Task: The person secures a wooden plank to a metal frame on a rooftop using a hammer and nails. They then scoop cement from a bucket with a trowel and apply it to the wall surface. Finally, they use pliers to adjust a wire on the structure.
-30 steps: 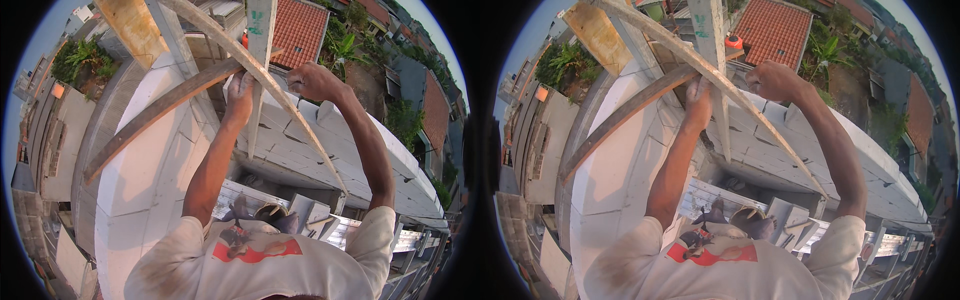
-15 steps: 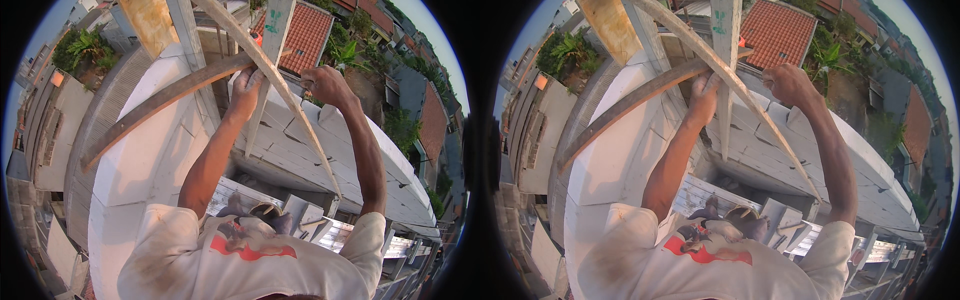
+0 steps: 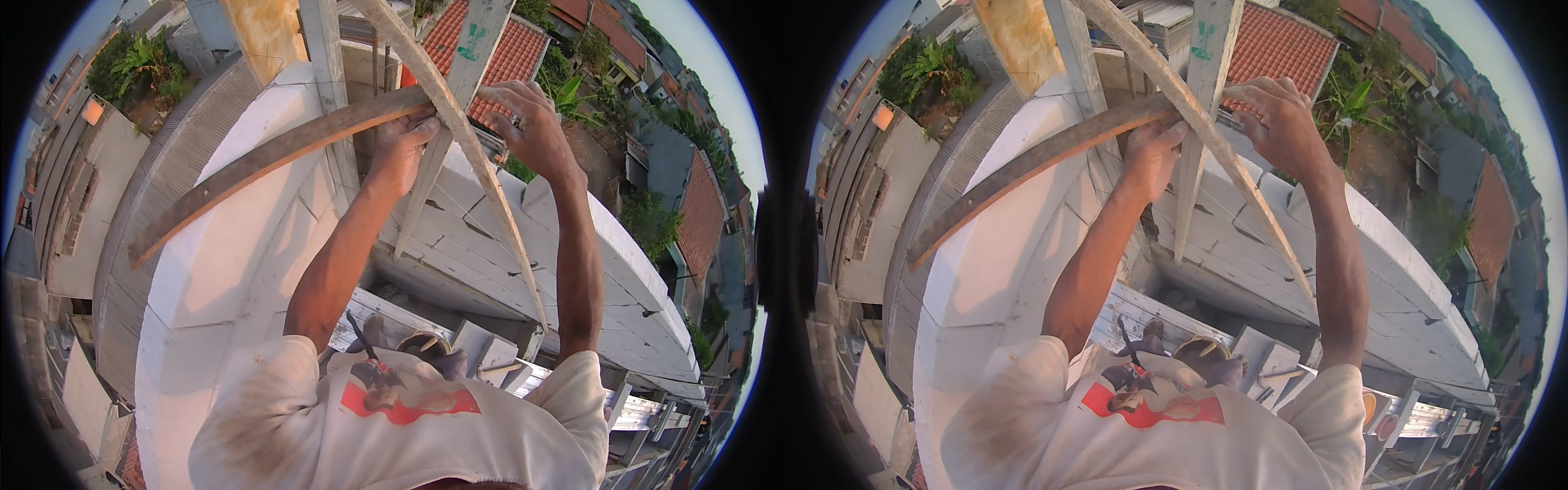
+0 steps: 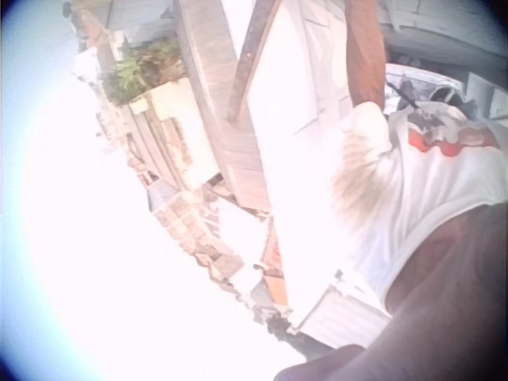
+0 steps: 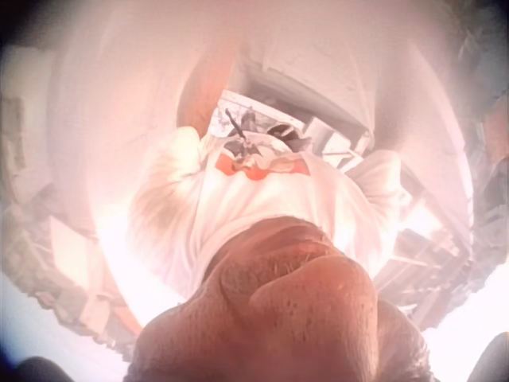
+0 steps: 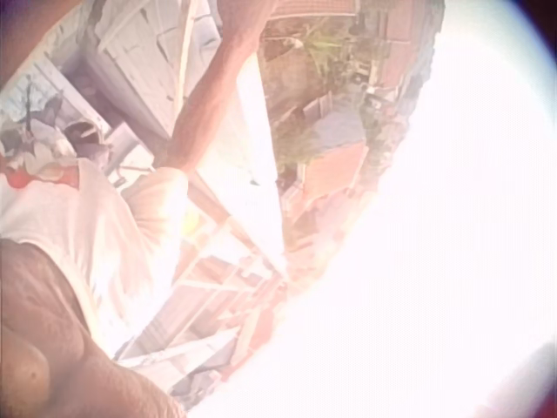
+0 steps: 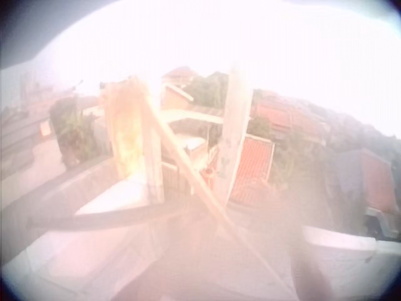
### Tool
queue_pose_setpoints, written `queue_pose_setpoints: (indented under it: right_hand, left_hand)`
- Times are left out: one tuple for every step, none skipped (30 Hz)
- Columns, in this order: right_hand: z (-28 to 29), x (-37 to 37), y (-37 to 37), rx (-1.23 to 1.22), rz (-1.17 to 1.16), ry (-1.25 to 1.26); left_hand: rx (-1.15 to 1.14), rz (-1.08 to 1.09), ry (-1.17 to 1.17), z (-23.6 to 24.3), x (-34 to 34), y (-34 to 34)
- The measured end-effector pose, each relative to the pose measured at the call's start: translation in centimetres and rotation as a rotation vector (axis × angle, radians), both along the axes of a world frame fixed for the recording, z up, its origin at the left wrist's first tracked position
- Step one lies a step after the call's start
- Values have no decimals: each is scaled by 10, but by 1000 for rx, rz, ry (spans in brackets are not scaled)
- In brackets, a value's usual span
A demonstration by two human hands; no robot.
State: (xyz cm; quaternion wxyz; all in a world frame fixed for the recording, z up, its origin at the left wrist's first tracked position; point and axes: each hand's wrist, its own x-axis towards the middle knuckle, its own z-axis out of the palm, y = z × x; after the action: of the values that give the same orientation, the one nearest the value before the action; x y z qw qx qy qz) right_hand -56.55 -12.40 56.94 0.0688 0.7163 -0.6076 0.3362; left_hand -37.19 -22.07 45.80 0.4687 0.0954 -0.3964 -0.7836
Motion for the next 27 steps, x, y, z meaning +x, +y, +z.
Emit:
queue_pose_setpoints:
  right_hand:
    - [-7, 1, 1, 61, -55, 83]
    - [-14, 2, 3, 121, -113, 166]
    - [-20, 1, 7, 212, -91, 174]
    - [-26, -2, 13, 302, -68, 182]
    - [-34, -9, 19, 396, -48, 191]
    - [-46, -15, 19, 359, -13, 152]
    - [-55, -21, 24, 293, -38, 37]
    - [-58, -18, 25, 224, -47, -74]
    - [-59, -15, 30, 158, -60, -181]
    - [-58, -12, 35, 47, -90, -124]
    - [-57, -9, 41, -66, -120, -71]
    - [-57, -6, 47, -176, -154, -22]
    - [-57, -2, 51, -218, -171, -42]
    - [-56, 2, 58, -257, -200, -57]
    - [-55, 3, 64, -300, -226, -76]
    - [-55, 2, 71, -290, -265, 12]
    - [-57, 5, 80, -255, -280, -90]
    - [-60, 10, 86, -219, -282, -194]
    - [-65, 16, 92, -181, -283, -297]
    - [-72, 21, 98, -193, -279, -303]
    - [-81, 24, 101, -172, -285, -312]
    - [-89, 27, 103, -150, -290, -321]
    - [-97, 28, 105, -126, -297, -328]
    - [-103, 31, 105, -104, -308, -339]
    - [-109, 35, 104, -159, -305, -368]
    - [-115, 41, 98, -214, -286, -405]
    - [-118, 45, 96, -265, -278, -437]
  left_hand:
    - [30, -44, 37, -4, 5, -7]
    - [59, -92, 75, -3, 6, -11]
    - [74, -59, 48, -3, 6, -12]
    - [88, -25, 21, -3, 6, -13]
    - [105, 6, -4, -4, 5, -12]
    - [102, 4, -36, -5, 8, -13]
    - [100, 2, -68, -7, 11, -13]
    - [94, 16, -96, -7, 18, -17]
    - [97, 33, -75, -13, 20, -21]
    - [100, 48, -53, -22, 19, -24]
    - [101, 63, -32, -27, 17, -26]
    - [95, 74, 33, -24, 14, -20]
    - [143, 78, 96, -26, 19, -15]
    - [193, 69, 163, -29, 21, -9]
    - [238, 62, 227, -29, 23, -3]
    - [210, 91, 137, -30, 28, 3]
    - [182, 113, 46, -24, 38, 11]
    - [152, 147, -45, -21, 48, 13]
    - [198, 160, 66, -25, 54, 8]
    - [237, 171, 180, -27, 58, -2]
    - [281, 178, 288, -26, 61, -11]
    - [313, 211, 279, -24, 51, -20]
    - [411, 229, 329, -12, 38, -22]
    - [505, 252, 379, 6, 27, -23]
    - [599, 269, 431, 18, 17, -27]
    - [580, 190, 571, 7, 16, -38]
    - [485, 189, 511, 0, 19, -37]
